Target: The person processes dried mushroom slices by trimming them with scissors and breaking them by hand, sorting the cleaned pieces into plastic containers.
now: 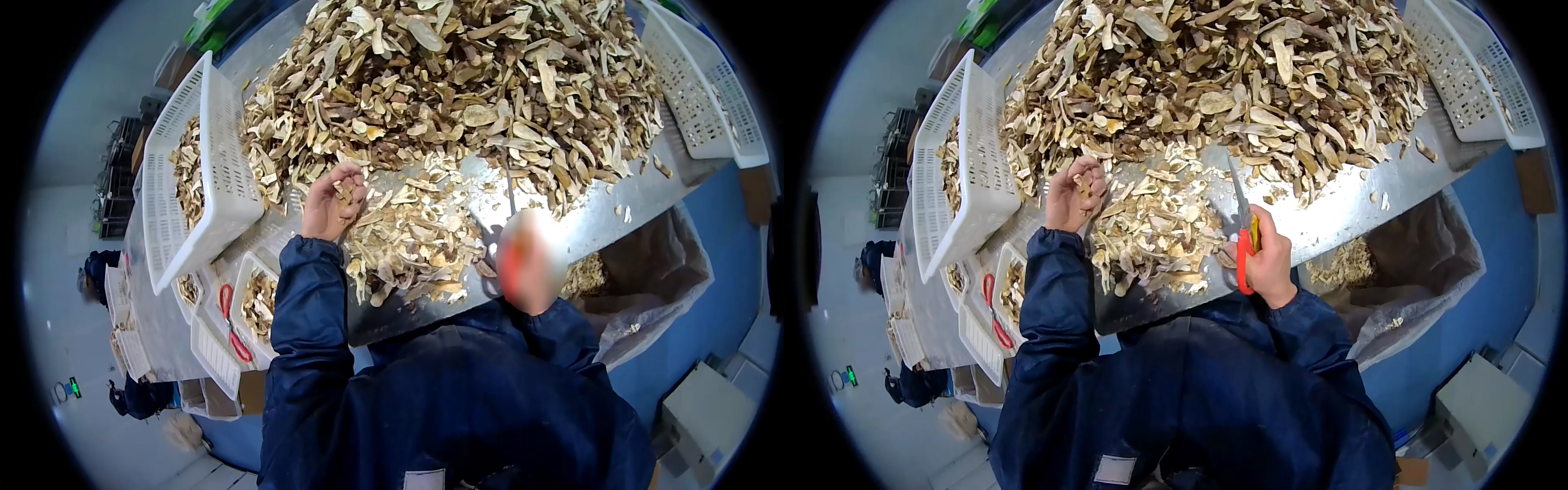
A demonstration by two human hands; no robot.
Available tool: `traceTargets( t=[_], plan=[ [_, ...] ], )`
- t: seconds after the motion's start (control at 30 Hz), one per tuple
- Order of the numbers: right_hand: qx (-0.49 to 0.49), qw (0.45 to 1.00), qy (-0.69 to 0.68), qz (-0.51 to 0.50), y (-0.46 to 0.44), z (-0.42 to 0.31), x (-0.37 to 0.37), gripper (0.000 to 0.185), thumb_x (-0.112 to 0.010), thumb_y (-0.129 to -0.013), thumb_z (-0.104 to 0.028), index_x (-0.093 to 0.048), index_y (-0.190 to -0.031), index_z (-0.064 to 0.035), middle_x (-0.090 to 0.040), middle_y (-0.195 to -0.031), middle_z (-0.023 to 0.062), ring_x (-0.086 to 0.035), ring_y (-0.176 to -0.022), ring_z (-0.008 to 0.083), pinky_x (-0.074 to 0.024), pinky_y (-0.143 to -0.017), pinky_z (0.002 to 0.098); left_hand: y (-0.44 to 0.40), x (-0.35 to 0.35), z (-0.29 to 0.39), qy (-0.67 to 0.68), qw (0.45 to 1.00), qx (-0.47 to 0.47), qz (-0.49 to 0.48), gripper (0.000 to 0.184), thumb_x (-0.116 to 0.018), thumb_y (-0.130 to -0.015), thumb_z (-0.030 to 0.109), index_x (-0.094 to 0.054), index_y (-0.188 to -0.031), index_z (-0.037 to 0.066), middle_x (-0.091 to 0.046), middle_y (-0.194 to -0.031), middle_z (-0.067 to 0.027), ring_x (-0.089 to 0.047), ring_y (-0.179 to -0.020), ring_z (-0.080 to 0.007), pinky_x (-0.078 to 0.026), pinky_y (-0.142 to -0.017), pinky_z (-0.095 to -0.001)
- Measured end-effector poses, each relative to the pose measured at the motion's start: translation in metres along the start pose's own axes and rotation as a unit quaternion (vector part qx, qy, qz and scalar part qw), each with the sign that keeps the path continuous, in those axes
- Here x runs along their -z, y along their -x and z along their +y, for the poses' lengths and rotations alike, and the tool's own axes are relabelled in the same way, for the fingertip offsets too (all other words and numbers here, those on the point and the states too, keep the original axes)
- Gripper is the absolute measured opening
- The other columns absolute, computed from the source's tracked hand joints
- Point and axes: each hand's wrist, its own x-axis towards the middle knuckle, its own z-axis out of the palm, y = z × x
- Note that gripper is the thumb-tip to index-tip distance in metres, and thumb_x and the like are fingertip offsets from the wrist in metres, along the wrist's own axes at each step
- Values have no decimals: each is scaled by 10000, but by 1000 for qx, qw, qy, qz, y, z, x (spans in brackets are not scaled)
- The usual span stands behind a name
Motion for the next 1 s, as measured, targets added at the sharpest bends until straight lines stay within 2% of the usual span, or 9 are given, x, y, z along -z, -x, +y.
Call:
traceTargets(
  t=[0.13,0.27,0.3,0.43,0.53,0.63,0.7,0.9,1.0],
  plan=[
    [21,1000,21,-2,1,3,-1,578,-781,-698,-105,-494,-1188,3,-579,-653,90,-573,-550,188,-454,-542,291,-14,-7,4,-281,956,41,74,196,-563,-905,202,-621,-979,29,-506,-701,13,-470,-622,-73,-297,-455,-168],
    [-36,999,-16,-3,-3,-13,2,276,-649,-758,-98,-540,-997,-15,-565,-765,137,-552,-693,300,-453,-628,380,-30,-12,-33,-695,704,-141,34,196,-661,-796,227,-666,-848,38,-591,-654,-90,-595,-642,-250,-465,-590,-347],
    [-52,998,-29,-3,-4,-16,3,189,-613,-774,-95,-547,-935,-21,-555,-783,148,-543,-721,330,-449,-643,403,-30,-23,-33,-724,686,-35,65,186,-682,-744,220,-669,-824,52,-627,-757,-151,-606,-755,-332,-475,-722,-392],
    [-70,996,-47,2,-7,-21,4,61,-563,-791,-82,-537,-813,-32,-522,-757,151,-520,-713,354,-432,-630,425,-26,-39,-29,-749,662,-7,-11,192,-657,-757,200,-635,-806,16,-650,-837,-109,-610,-794,-247,-463,-748,-345],
    [-71,996,-50,-5,-8,-20,4,58,-560,-794,-82,-540,-814,-31,-525,-757,149,-523,-710,351,-433,-630,424,-24,-22,-36,-678,727,-92,-52,164,-628,-799,168,-629,-889,31,-615,-755,-60,-574,-663,-170,-460,-614,-301],
    [-72,996,-50,-3,-6,-20,4,84,-570,-797,-93,-558,-853,-31,-548,-786,148,-538,-734,348,-443,-644,415,-12,-36,-29,-420,902,83,60,202,-551,-869,111,-591,-1058,50,-542,-695,5,-470,-540,-65,-361,-456,-206],
    [-60,997,-44,-7,-4,-14,2,142,-587,-794,-106,-566,-911,-29,-570,-813,144,-553,-756,341,-452,-658,406,-1,-59,-20,-276,955,89,57,220,-506,-895,75,-550,-1109,57,-510,-687,29,-406,-508,-23,-276,-415,-162],
    [-89,968,-142,-187,4,9,8,650,-755,-721,-244,-450,-1244,-11,-560,-660,110,-583,-583,280,-463,-577,338,12,-74,-31,-101,992,62,52,97,-537,-927,95,-549,-1022,88,-581,-763,-29,-455,-577,-35,-265,-397,-156],
    [-98,964,-91,-228,4,-11,13,719,-761,-716,-317,-418,-1272,-16,-584,-762,145,-600,-697,313,-471,-656,376,16,-94,-42,-58,995,9,79,47,-527,-930,77,-527,-977,80,-494,-743,-6,-450,-635,-34,-265,-400,-136]
  ],
)
